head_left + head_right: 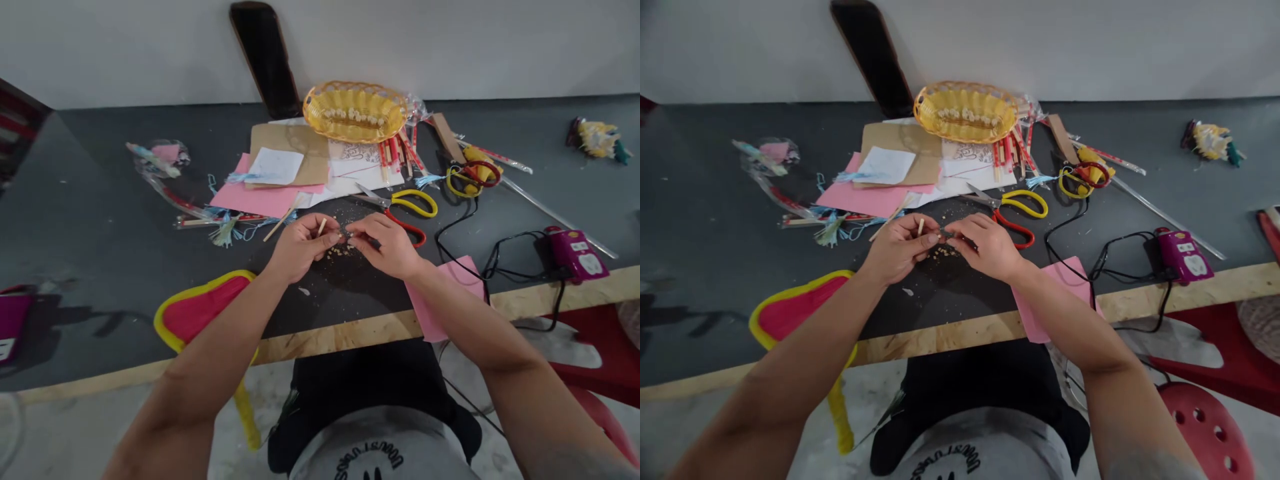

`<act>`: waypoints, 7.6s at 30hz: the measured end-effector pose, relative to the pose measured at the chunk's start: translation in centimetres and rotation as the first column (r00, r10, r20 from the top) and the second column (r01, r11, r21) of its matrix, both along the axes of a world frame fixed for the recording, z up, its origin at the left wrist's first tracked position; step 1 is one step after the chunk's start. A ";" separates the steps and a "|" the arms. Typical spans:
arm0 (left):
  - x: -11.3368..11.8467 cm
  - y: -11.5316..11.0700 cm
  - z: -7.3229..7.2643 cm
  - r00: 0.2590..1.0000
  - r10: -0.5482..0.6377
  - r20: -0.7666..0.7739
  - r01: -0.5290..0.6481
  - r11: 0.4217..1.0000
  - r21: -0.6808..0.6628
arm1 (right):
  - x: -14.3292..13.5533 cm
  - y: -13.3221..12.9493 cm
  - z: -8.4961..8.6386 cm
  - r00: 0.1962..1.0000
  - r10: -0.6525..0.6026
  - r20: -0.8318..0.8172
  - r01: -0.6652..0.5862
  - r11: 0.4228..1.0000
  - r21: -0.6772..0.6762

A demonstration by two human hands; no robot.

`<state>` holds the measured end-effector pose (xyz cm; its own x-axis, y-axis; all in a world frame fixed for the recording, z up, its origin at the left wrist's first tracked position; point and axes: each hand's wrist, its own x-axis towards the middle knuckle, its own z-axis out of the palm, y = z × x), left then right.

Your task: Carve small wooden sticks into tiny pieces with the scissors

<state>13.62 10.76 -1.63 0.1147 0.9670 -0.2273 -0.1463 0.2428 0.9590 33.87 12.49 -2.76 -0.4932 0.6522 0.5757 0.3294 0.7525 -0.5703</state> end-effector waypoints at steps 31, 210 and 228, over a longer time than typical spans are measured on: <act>-1.3 -0.9 -0.7 0.868 0.198 -0.455 0.040 0.886 0.462 | 3.5 1.6 1.8 0.872 0.001 0.489 0.041 0.996 -0.076; -0.5 -1.8 -0.3 0.965 0.193 -0.176 -0.169 0.976 0.141 | 1.6 -0.2 1.3 0.932 0.051 0.359 -0.017 0.995 -0.099; -0.4 -1.9 -0.2 0.946 0.235 -0.221 -0.191 0.960 0.203 | 1.2 -1.1 1.6 0.878 -0.041 0.478 0.055 0.998 -0.016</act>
<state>13.24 8.85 -1.82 -0.1353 0.9898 -0.0458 0.0648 0.0549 0.9964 35.05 11.43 -1.15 -0.6708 0.6948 0.2596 0.6023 0.7145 -0.3559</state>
